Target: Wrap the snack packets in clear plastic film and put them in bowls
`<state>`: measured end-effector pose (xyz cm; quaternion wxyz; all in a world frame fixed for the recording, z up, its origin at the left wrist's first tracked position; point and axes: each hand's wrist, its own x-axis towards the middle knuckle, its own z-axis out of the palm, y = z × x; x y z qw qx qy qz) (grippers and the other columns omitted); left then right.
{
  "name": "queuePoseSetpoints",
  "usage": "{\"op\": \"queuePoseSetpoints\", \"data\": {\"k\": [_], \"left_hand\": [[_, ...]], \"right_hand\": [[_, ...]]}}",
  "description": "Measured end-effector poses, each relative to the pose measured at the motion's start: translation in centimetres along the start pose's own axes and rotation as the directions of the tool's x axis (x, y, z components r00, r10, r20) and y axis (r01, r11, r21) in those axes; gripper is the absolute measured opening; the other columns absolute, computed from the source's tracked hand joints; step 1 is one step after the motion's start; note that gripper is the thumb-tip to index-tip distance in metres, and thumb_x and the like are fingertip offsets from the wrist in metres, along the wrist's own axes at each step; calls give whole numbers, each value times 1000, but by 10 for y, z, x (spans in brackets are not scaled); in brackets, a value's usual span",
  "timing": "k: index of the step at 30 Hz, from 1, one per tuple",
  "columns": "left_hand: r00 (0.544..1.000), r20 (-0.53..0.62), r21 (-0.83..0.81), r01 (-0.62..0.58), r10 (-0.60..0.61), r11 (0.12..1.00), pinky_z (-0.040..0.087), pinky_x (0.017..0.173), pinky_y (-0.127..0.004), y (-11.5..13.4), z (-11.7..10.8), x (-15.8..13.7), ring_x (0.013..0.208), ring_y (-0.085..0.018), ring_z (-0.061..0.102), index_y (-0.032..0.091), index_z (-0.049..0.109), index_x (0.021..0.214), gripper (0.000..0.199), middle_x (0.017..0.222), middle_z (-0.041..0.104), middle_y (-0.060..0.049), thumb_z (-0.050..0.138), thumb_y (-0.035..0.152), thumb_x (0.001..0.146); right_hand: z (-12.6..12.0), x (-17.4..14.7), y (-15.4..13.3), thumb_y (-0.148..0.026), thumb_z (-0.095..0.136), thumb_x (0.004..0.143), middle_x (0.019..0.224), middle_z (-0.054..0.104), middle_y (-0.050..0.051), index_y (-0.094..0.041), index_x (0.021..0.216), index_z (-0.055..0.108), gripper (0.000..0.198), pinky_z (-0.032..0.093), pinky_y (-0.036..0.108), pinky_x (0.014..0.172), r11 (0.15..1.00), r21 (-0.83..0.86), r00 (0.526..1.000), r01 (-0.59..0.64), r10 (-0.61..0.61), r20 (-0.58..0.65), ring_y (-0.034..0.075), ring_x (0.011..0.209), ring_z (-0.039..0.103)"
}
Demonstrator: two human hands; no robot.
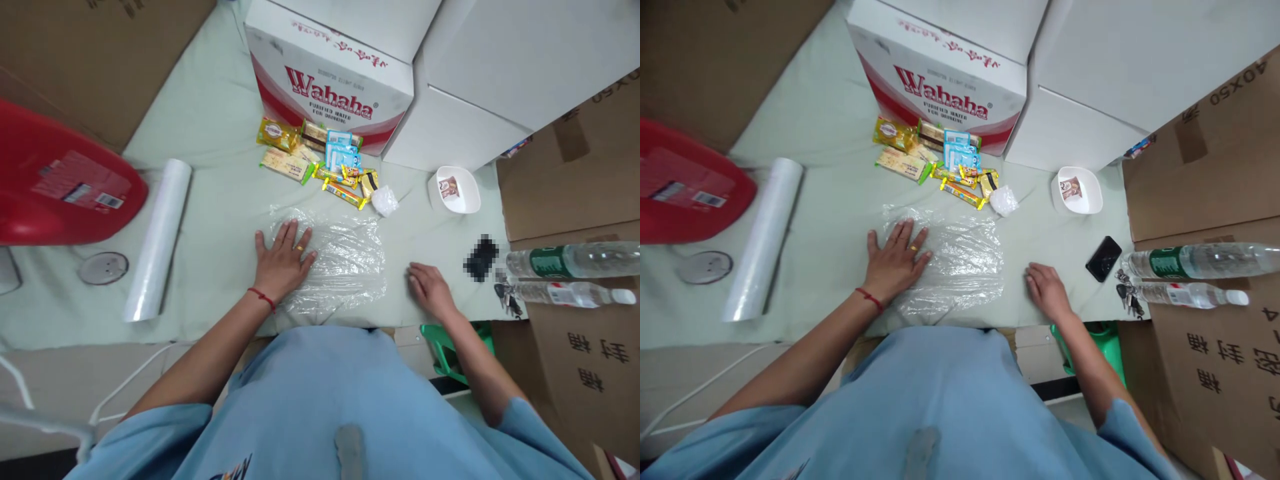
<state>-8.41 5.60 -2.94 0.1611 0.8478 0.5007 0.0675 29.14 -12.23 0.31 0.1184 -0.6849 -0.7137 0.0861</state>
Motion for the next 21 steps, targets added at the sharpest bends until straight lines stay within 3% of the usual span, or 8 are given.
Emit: {"op": "queuePoseSetpoints", "data": {"k": [4,8,10,12,16,19,21], "left_hand": [[1000,2,6,-2,2,1000,-11,127,-72,-1,0,1,167,-31,20,31,31,169,64,180,21,-13,28,53,109],[1000,-6,-3,-13,13,1000,-9,127,-74,-1,0,0,166,-33,21,31,30,170,64,180,20,-13,30,53,109],[1000,-14,-4,-11,11,1000,-7,127,-74,-1,1,-1,166,-33,21,31,31,169,64,180,20,-13,31,52,109],[1000,-18,0,-7,7,1000,-7,128,-74,-1,1,-1,166,-33,22,31,32,169,63,179,20,-12,32,52,109],[1000,-8,10,-5,5,1000,-9,128,-73,-1,1,-1,167,-31,21,32,32,169,62,180,20,-11,32,51,110],[1000,-2,19,-8,8,1000,-12,128,-72,-2,0,0,167,-30,21,32,32,169,62,180,18,-11,32,51,110],[1000,5,25,-4,4,1000,-13,128,-71,-2,1,0,167,-30,21,32,33,169,62,180,18,-10,32,51,110]], "right_hand": [[-12,68,4,-30,41,107,132,72,16,-21,135,72,43,55,55,104,998,-19,996,62,-61,65,34,119,63],[-5,146,-12,-28,42,107,151,61,16,-21,147,63,46,50,52,107,969,-103,962,223,-202,184,35,131,53],[0,176,-9,-29,43,107,157,56,17,-18,145,63,45,46,53,109,949,-195,953,247,-201,226,36,135,49],[2,196,5,-30,44,106,157,56,19,-15,141,65,43,44,56,109,941,-290,971,172,-113,211,39,136,47],[-5,221,43,-28,49,102,154,55,24,-10,133,68,40,46,56,105,920,-377,987,-105,142,71,41,135,47],[-11,234,51,-27,47,102,128,68,25,-9,114,74,34,50,50,97,894,-344,955,-288,295,-32,37,119,55],[-14,245,42,-30,42,105,112,70,21,-12,107,74,36,50,47,93,895,-279,935,-349,312,-169,34,110,57]]}}
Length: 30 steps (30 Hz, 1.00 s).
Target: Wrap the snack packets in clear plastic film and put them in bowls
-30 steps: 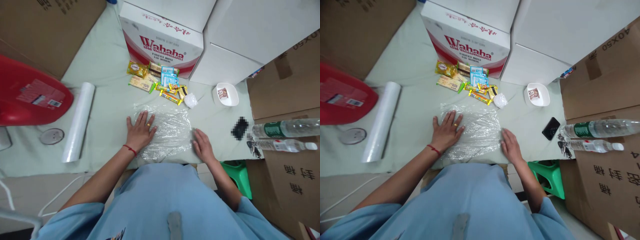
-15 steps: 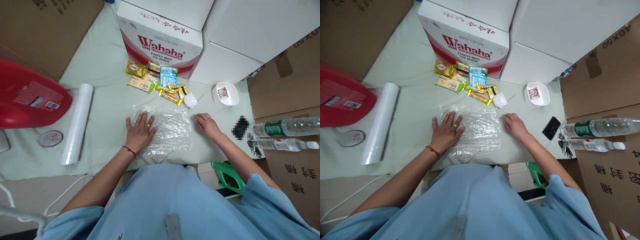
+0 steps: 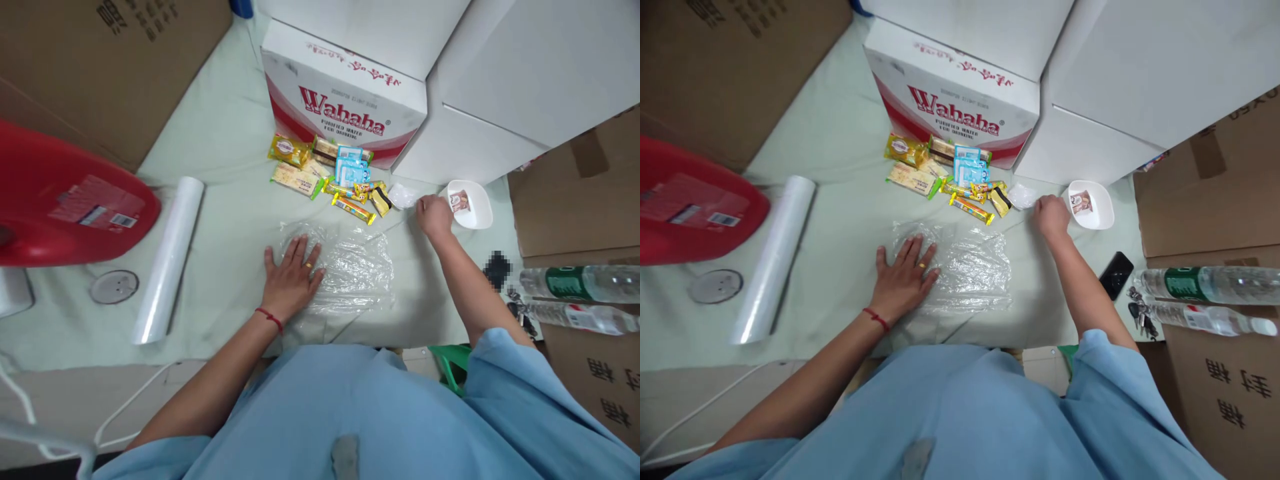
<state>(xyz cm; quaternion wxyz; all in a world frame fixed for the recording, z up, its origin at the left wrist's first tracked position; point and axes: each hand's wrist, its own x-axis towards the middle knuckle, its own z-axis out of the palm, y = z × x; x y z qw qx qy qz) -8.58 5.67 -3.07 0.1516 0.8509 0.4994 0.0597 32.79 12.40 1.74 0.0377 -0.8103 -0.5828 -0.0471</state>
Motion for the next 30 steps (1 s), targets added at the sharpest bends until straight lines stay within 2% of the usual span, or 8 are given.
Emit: {"op": "queuePoseSetpoints", "data": {"k": [4,7,10,15,18,24,27,30], "left_hand": [[1000,14,-2,4,-4,1000,-14,128,-71,-1,0,0,167,-30,19,34,30,169,62,180,18,-9,33,52,110],[1000,15,-21,3,-2,1000,-12,128,-73,0,0,0,167,-31,19,35,29,170,63,180,18,-9,33,52,110],[1000,18,-29,5,-4,1000,-10,128,-74,0,-1,0,167,-32,20,34,28,170,63,180,18,-10,34,51,110],[1000,-7,-12,-1,1,1000,-9,128,-74,0,0,0,166,-32,23,32,33,169,62,179,20,-11,34,51,110],[1000,-9,8,-12,12,1000,-8,128,-74,-1,1,0,166,-30,22,31,36,167,61,179,20,-11,34,51,110],[1000,-4,-14,-4,4,1000,-7,128,-75,-1,1,1,166,-32,24,30,37,167,62,179,20,-11,33,52,109],[1000,-11,-42,-12,12,999,-8,128,-75,0,1,0,166,-32,23,29,37,168,62,179,21,-11,32,51,110],[1000,-14,-64,-16,15,998,-10,128,-74,-1,1,0,166,-32,22,29,35,168,62,179,20,-11,32,50,110]], "right_hand": [[-10,12,-49,-33,38,108,110,69,17,-15,108,72,39,48,47,97,972,152,968,181,-148,-204,32,107,57],[-12,15,-101,-32,40,108,107,69,15,-17,106,72,35,46,47,100,864,253,901,434,-422,-105,31,105,57],[-7,14,-161,-31,41,109,115,69,15,-17,113,71,33,45,48,103,780,317,821,539,-570,6,34,115,54],[14,12,-243,-31,53,106,149,57,19,-13,146,56,44,43,54,110,816,311,848,488,-527,51,39,137,41],[21,10,-267,-27,53,106,149,56,22,-11,149,53,46,38,60,114,861,264,880,435,-469,79,40,139,42],[9,-12,-240,-26,54,102,139,66,20,-12,132,66,35,42,58,114,820,468,914,329,-402,63,38,131,54],[-3,-31,-194,-47,57,99,119,76,10,-19,120,69,38,57,42,96,549,835,944,31,-292,157,28,111,67],[-17,-52,-145,-65,60,90,92,77,7,-21,112,69,50,54,28,57,183,897,851,-401,-289,439,23,82,72]]}}
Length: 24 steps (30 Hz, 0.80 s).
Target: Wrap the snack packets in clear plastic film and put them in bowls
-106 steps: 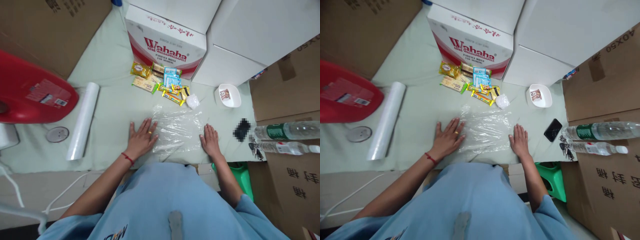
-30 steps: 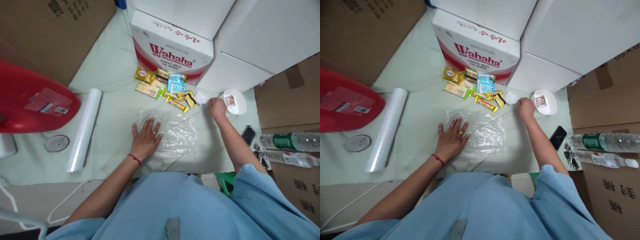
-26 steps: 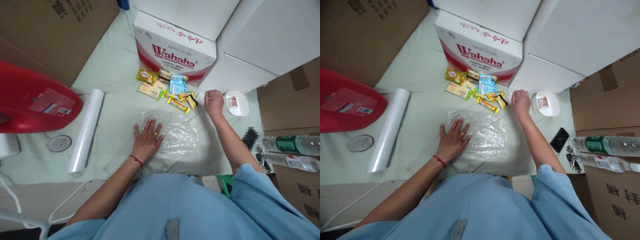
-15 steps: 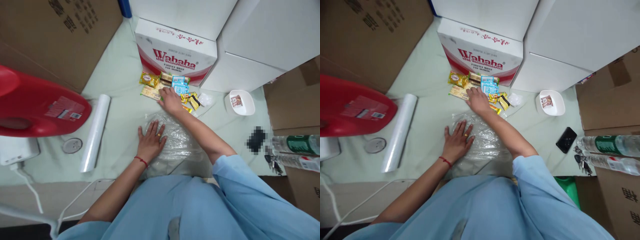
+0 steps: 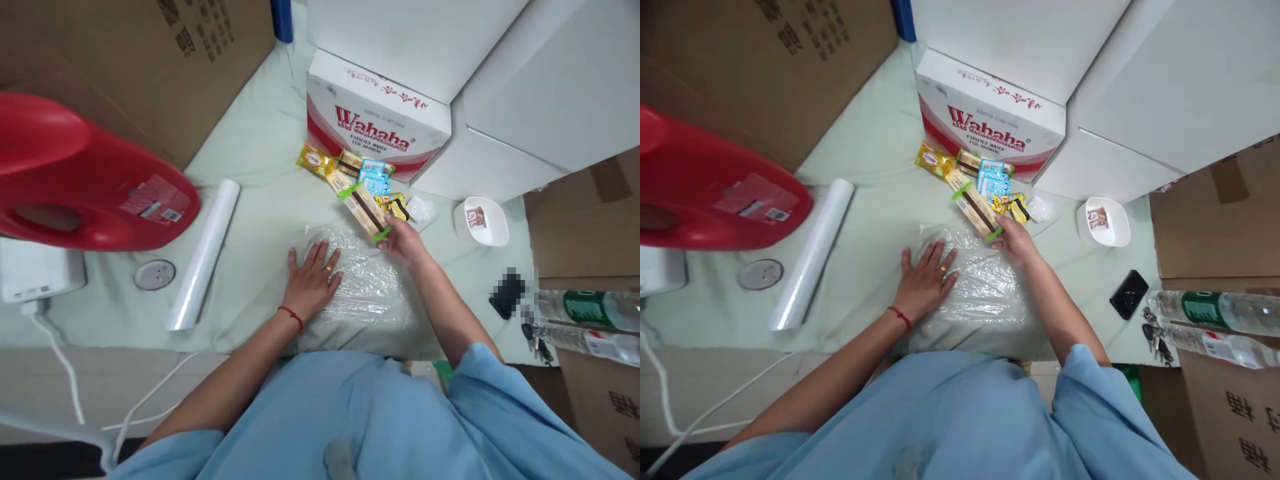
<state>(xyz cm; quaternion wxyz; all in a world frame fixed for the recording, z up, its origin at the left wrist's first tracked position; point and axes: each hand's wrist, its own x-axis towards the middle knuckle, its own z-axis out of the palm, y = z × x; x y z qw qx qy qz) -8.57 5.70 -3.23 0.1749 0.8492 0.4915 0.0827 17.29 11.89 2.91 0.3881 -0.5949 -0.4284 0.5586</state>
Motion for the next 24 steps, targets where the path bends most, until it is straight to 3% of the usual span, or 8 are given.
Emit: {"op": "queuePoseSetpoints", "data": {"k": [2,5,8,12,15,18,21,24], "left_hand": [[1000,2,-4,0,0,1000,-11,128,-73,-1,1,0,167,-32,21,31,34,168,62,179,20,-10,33,50,110],[1000,1,2,1,-1,1000,-13,128,-73,-1,1,0,167,-30,21,31,34,168,60,179,20,-10,30,47,110],[1000,7,3,8,-8,1000,-12,128,-73,0,0,0,167,-29,21,31,36,168,59,179,21,-10,24,42,111],[1000,13,7,13,-14,1000,-10,128,-73,1,-2,0,167,-29,21,31,35,168,59,179,21,-10,24,42,111],[1000,6,22,16,-16,1000,-11,129,-72,1,-1,0,167,-29,21,31,36,167,59,179,22,-10,26,43,111],[1000,-2,38,13,-13,999,-11,128,-73,0,1,0,167,-29,22,29,38,167,59,179,22,-11,27,44,111],[1000,-6,39,8,-7,999,-10,128,-73,0,2,0,166,-29,24,30,40,166,58,179,23,-11,29,44,111],[1000,-14,39,2,-2,999,-9,128,-74,-1,2,0,165,-31,25,28,41,165,58,178,23,-12,31,43,110]], "right_hand": [[-18,-23,4,-61,68,84,76,75,7,-17,103,70,47,46,25,44,977,122,981,-177,165,103,20,63,68],[-25,-47,13,-52,73,79,59,71,7,-15,86,69,38,42,22,37,934,77,918,-348,323,230,15,44,58],[-16,-57,24,-53,74,79,56,70,7,-16,76,68,37,39,20,34,917,-30,879,-398,390,275,11,39,51],[-6,-59,24,-57,76,78,55,68,4,-18,72,67,41,37,18,34,924,-56,880,-379,379,287,9,39,45],[-14,-57,10,-62,81,77,71,73,5,-18,80,69,46,45,20,41,948,38,914,-317,294,280,11,50,54],[-35,-45,-7,-61,84,77,95,74,5,-19,97,72,48,58,25,62,993,43,981,-113,105,164,15,74,65],[-60,-17,-21,-56,80,81,99,70,3,-21,103,70,42,59,33,80,964,-219,984,150,-168,-66,17,85,64],[-77,24,-29,-48,76,85,101,68,7,-20,105,70,35,57,42,90,772,-603,908,200,-377,-181,22,90,62]]}}
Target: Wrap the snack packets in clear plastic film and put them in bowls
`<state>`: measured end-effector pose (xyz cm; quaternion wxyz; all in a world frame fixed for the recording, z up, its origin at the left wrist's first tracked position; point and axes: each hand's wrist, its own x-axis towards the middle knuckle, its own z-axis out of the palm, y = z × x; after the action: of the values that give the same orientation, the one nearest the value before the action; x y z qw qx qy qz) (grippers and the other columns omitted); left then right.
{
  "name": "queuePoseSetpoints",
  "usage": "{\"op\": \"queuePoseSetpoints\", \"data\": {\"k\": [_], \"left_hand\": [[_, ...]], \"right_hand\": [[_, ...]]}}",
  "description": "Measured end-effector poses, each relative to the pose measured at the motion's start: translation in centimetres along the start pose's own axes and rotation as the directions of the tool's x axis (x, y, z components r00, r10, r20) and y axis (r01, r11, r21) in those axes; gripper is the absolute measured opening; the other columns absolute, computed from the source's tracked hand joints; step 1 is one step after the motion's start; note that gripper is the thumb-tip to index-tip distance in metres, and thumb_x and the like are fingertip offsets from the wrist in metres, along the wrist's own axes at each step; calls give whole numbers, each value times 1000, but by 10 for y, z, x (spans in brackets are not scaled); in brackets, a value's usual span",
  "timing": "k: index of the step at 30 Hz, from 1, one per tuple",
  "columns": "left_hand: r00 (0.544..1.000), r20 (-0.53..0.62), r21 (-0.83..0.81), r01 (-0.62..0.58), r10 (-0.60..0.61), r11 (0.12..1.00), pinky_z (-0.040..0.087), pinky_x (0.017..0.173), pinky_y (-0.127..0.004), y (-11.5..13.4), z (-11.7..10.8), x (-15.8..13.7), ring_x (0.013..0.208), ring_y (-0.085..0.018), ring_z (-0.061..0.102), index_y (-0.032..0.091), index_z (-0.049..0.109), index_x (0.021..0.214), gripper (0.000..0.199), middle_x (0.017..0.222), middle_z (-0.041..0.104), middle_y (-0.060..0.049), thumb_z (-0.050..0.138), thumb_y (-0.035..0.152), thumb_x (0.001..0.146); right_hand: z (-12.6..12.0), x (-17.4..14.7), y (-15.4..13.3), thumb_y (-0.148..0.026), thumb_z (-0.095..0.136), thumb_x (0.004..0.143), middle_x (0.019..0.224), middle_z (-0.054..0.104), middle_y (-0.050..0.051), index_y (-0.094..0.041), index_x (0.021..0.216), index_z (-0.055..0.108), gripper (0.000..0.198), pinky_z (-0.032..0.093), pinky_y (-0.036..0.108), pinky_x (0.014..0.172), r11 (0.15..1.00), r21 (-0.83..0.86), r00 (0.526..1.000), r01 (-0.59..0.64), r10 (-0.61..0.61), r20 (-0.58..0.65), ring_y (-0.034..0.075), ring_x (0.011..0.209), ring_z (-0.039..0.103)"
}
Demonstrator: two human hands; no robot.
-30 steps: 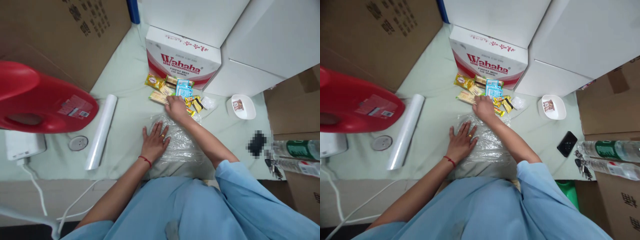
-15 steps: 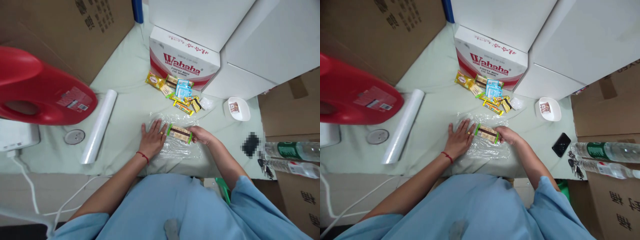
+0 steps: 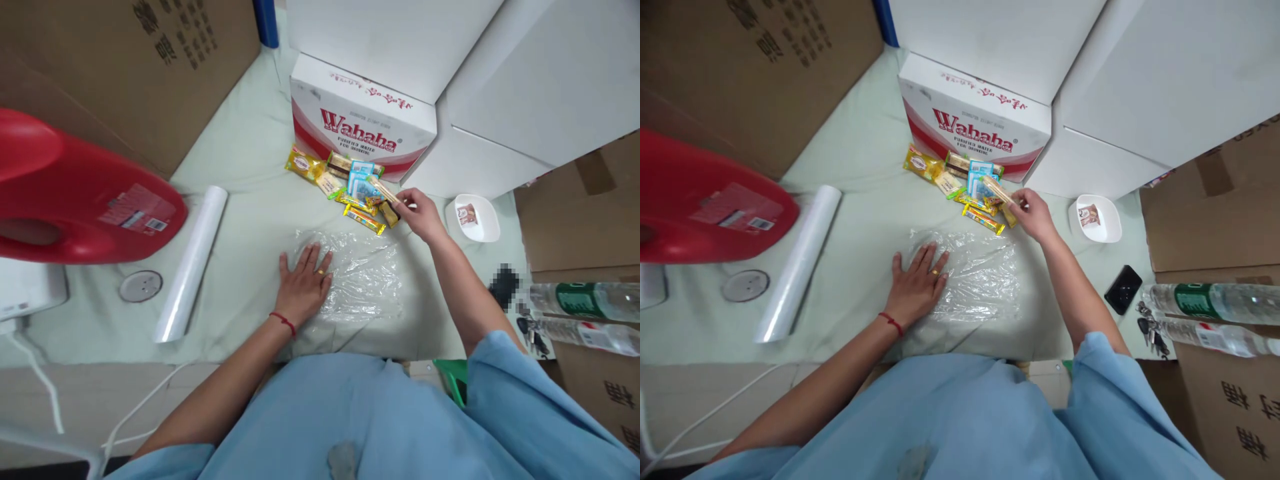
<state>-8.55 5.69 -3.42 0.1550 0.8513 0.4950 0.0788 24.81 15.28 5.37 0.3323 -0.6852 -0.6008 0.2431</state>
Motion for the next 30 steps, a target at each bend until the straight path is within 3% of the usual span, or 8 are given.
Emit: {"op": "queuePoseSetpoints", "data": {"k": [3,7,12,15,19,23,27,30], "left_hand": [[1000,-2,-1,-1,1,1000,-8,128,-74,0,-1,0,165,-31,25,27,42,165,57,178,23,-11,31,42,111],[1000,-9,-12,-3,3,1000,-8,129,-75,0,-1,-1,165,-31,25,30,41,166,57,178,24,-10,31,43,111],[1000,-2,-6,-1,1,1000,-4,129,-75,-1,-2,-1,165,-32,27,31,40,166,57,178,26,-11,34,43,110],[1000,-4,-9,1,-1,1000,-3,129,-75,-1,-3,-1,164,-33,28,31,40,166,57,178,27,-11,36,43,110],[1000,-10,-34,-3,2,999,-5,130,-74,-1,-3,-1,164,-32,28,32,40,166,56,178,26,-10,35,42,110],[1000,-6,-51,-4,4,999,-9,129,-74,-1,-2,-1,165,-31,26,31,39,166,57,178,25,-11,34,42,111],[1000,5,-39,-3,3,999,-12,128,-73,-1,-1,0,166,-30,25,30,40,166,57,179,23,-10,34,42,110],[1000,9,-25,7,-7,1000,-11,128,-73,0,-2,0,166,-30,25,29,38,166,58,179,22,-11,33,40,110]], "right_hand": [[18,40,-4,-43,76,86,119,66,15,-17,108,70,34,52,52,103,946,-299,992,124,-127,10,31,108,62],[77,83,-43,-48,60,101,132,62,18,-17,121,67,37,43,56,113,866,-410,957,287,-272,96,36,127,55],[159,120,-97,-38,52,108,134,64,19,-13,132,60,36,47,51,107,876,-444,978,191,-129,166,34,123,60],[172,122,-106,-21,60,100,123,69,17,-10,120,66,24,49,43,101,865,-478,975,150,-49,216,28,112,64],[137,75,-91,-17,60,97,113,70,13,-11,112,65,16,48,35,95,878,-355,939,320,-244,244,22,104,63],[79,-22,-57,-26,52,104,112,68,12,-19,114,64,17,51,35,88,783,-249,818,570,-511,263,25,105,63],[50,-116,-21,-26,40,111,115,72,11,-22,120,67,30,48,30,69,705,-382,794,597,-452,406,22,92,67],[45,-152,-7,-29,39,112,115,73,10,-22,117,71,32,51,31,70,692,-339,729,637,-399,556,22,92,69]]}}
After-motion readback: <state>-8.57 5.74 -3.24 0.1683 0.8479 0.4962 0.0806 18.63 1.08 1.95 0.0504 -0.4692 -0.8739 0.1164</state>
